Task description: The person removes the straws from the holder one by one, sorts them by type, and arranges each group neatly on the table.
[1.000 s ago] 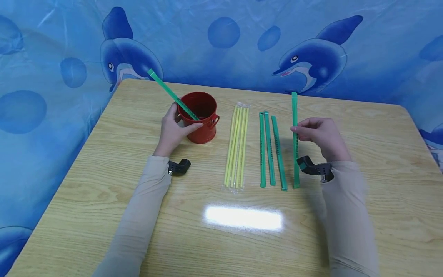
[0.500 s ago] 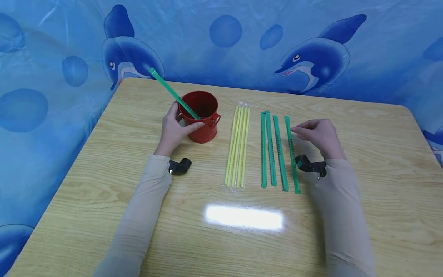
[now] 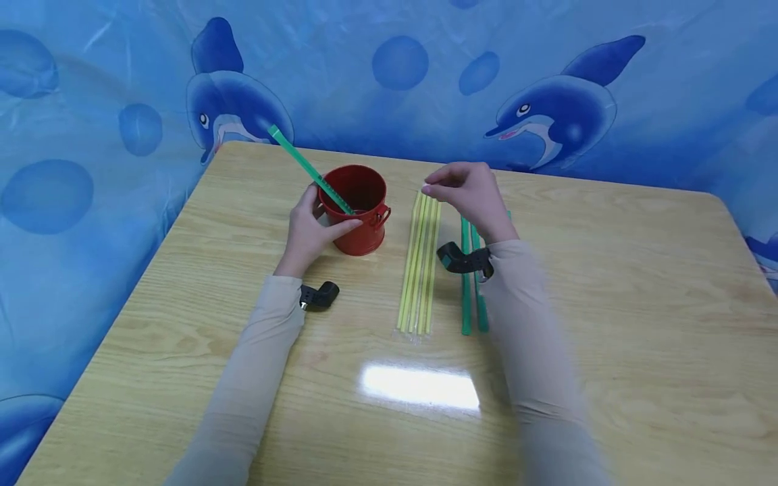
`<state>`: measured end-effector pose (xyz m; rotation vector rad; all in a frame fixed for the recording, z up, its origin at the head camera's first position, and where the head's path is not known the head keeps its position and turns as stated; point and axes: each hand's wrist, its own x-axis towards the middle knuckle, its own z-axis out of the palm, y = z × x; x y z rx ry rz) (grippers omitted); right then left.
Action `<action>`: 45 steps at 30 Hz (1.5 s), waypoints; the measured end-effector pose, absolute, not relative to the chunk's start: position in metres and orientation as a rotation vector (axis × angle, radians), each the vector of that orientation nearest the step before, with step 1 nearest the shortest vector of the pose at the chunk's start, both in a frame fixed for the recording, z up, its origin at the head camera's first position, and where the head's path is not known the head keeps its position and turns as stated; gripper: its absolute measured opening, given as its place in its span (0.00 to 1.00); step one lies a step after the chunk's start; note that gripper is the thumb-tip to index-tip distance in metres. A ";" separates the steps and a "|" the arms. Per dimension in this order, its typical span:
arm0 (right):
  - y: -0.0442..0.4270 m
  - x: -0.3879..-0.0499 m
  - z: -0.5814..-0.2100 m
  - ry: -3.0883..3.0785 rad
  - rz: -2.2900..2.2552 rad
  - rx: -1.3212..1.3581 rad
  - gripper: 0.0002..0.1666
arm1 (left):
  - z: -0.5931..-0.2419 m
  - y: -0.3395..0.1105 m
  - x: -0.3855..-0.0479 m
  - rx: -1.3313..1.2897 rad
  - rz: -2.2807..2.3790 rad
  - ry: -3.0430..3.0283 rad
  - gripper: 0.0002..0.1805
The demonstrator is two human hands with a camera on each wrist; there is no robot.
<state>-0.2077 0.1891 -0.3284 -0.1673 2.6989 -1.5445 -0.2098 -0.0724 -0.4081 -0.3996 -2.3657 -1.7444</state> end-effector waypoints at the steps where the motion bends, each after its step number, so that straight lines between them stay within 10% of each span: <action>1: 0.181 -0.210 -0.327 2.677 -1.572 -0.204 0.16 | -0.409 -0.073 -0.209 -0.396 -1.744 -2.368 0.43; 21: 0.064 -0.241 -0.317 2.633 -1.495 -0.560 0.09 | -0.406 -0.073 -0.209 -0.411 -1.645 -2.423 0.44; 45: 0.082 -0.217 -0.283 2.574 -1.901 -0.573 0.07 | -0.405 -0.072 -0.211 -0.356 -1.678 -2.426 0.45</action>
